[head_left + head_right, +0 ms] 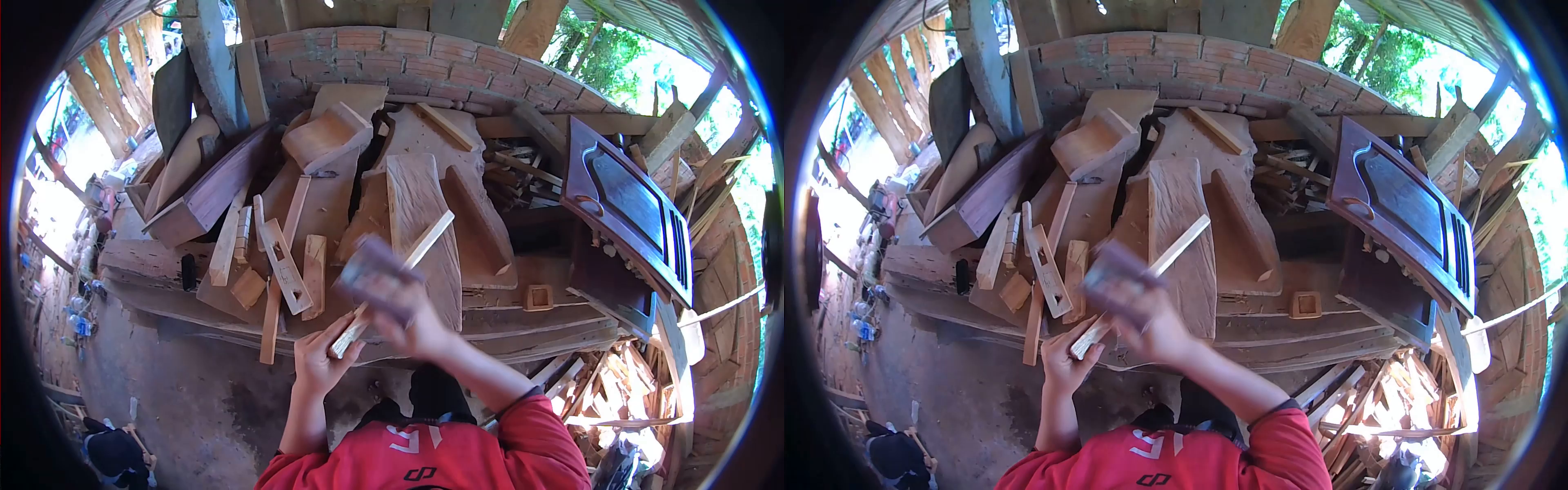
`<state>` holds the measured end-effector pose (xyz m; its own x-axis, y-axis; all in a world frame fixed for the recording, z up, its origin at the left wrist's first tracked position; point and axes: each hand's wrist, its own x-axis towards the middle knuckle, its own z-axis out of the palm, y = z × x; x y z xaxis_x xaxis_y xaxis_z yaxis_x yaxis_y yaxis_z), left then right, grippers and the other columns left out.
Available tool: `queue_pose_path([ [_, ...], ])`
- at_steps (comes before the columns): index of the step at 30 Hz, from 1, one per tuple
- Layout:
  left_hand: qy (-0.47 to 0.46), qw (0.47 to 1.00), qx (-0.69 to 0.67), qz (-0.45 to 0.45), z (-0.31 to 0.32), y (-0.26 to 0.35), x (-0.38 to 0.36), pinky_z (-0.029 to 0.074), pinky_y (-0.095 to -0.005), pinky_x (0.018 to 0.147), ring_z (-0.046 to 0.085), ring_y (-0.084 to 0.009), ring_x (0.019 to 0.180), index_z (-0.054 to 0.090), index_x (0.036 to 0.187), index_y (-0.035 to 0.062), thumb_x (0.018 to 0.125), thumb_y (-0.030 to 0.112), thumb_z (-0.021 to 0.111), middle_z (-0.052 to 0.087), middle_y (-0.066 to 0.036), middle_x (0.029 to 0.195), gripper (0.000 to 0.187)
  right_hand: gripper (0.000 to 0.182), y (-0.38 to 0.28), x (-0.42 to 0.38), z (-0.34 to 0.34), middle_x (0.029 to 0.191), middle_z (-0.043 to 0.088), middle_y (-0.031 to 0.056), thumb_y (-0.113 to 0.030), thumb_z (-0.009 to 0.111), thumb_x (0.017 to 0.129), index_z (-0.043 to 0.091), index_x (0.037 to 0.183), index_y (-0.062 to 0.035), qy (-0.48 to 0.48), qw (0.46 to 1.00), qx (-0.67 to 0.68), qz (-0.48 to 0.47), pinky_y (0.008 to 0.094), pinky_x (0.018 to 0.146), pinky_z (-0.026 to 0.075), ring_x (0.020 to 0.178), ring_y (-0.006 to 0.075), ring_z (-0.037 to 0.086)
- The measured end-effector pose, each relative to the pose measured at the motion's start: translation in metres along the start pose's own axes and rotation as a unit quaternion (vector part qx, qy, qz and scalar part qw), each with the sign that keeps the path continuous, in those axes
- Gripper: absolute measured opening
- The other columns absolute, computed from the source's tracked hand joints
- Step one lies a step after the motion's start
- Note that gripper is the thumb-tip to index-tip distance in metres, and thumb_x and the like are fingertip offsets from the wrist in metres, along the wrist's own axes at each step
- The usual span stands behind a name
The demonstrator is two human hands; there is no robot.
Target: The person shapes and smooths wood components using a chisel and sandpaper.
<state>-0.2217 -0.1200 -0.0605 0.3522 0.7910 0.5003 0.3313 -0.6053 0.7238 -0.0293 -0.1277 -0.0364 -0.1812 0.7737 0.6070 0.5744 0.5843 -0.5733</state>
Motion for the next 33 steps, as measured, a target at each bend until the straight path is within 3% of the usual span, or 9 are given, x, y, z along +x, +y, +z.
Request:
queue_pose_path([
  [5,-0.03,0.999,0.025,0.023,-0.001,0.005,-0.003,0.051,-0.03,0.059,0.066,-0.0252,0.07,0.063,0.101,0.0023,0.066,0.015,0.074,0.066,-0.013,0.091,0.039,0.039,0.029,0.012,-0.017,0.116,0.056,0.0135,-0.014,0.053,0.08,0.056,0.119,-0.0106,0.014,0.995,0.083,-0.048,0.0453,0.099,0.033,0.11,0.0325,0.051],
  [7,-0.047,0.998,0.028,0.013,-0.003,0.006,-0.004,0.052,-0.0294,0.063,0.066,-0.0254,0.077,0.062,0.102,0.0023,0.067,0.017,0.074,0.064,-0.015,0.1,0.039,0.033,0.075,-0.005,-0.025,0.106,0.061,0.0142,-0.012,0.047,0.086,0.055,0.116,0.0,0.065,0.936,0.204,0.279,0.0357,0.087,0.042,0.098,0.0222,0.058],
  [9,-0.039,0.996,0.044,0.06,0.0,0.008,-0.006,0.052,-0.0295,0.063,0.066,-0.0256,0.076,0.062,0.103,0.0022,0.068,0.017,0.074,0.065,-0.014,0.099,0.039,0.03,0.092,0.001,-0.038,0.096,0.062,0.0118,-0.005,0.043,0.087,0.056,0.113,0.0013,0.113,0.974,-0.053,0.187,0.0308,0.075,0.045,0.083,0.0165,0.059],
  [11,-0.031,0.998,0.04,0.042,0.003,0.012,-0.004,0.052,-0.0295,0.062,0.066,-0.0263,0.074,0.062,0.103,0.0021,0.067,0.016,0.074,0.065,-0.015,0.097,0.041,0.031,0.045,0.009,-0.022,0.105,0.06,0.015,-0.001,0.041,0.085,0.058,0.111,-0.0021,0.065,0.959,0.098,0.256,0.0292,0.076,0.046,0.096,0.0207,0.058],
  [14,-0.004,0.998,0.038,0.042,0.002,-0.003,-0.007,0.049,-0.0287,0.056,0.064,-0.0232,0.062,0.062,0.103,0.0001,0.068,0.017,0.074,0.066,-0.014,0.081,0.041,0.044,-0.015,-0.014,0.002,0.121,0.052,0.0168,-0.024,0.047,0.079,0.054,0.12,-0.0072,-0.047,0.997,0.052,-0.007,0.0496,0.105,0.023,0.122,0.0365,0.04],
  [19,-0.02,0.999,0.017,0.022,0.004,0.008,-0.006,0.048,-0.0276,0.056,0.064,-0.0208,0.061,0.062,0.106,0.0015,0.068,0.017,0.074,0.066,-0.012,0.081,0.043,0.038,0.047,-0.003,-0.005,0.106,0.058,0.015,-0.015,0.038,0.083,0.057,0.113,0.0004,0.053,0.996,0.001,-0.069,0.0381,0.088,0.04,0.096,0.0309,0.056],
  [23,-0.01,0.998,0.025,0.054,0.007,0.013,-0.007,0.047,-0.0272,0.054,0.063,-0.0187,0.059,0.062,0.106,0.002,0.068,0.017,0.074,0.066,-0.011,0.082,0.043,0.037,0.069,-0.001,-0.031,0.109,0.058,0.0164,-0.005,0.033,0.083,0.059,0.11,0.0017,0.093,0.954,0.064,0.279,0.034,0.085,0.043,0.099,0.0249,0.056],
  [30,-0.083,0.995,0.06,-0.011,0.002,0.011,-0.01,0.052,-0.0309,0.066,0.066,-0.026,0.078,0.061,0.106,0.0016,0.07,0.016,0.073,0.064,-0.015,0.098,0.041,0.059,0.011,0.001,-0.001,0.123,0.05,0.0189,-0.049,0.033,0.087,0.057,0.115,-0.0035,-0.069,0.986,0.108,-0.106,0.0454,0.101,0.031,0.12,0.0362,0.042],
  [33,-0.066,0.997,0.027,-0.018,0.004,0.008,-0.011,0.052,-0.0311,0.066,0.065,-0.0267,0.078,0.06,0.106,0.0016,0.071,0.016,0.071,0.065,-0.015,0.097,0.039,0.035,0.105,-0.015,-0.015,0.112,0.057,0.0196,-0.008,0.039,0.08,0.06,0.106,0.0,0.061,0.968,0.173,0.171,0.0372,0.089,0.042,0.102,0.0303,0.057],
])
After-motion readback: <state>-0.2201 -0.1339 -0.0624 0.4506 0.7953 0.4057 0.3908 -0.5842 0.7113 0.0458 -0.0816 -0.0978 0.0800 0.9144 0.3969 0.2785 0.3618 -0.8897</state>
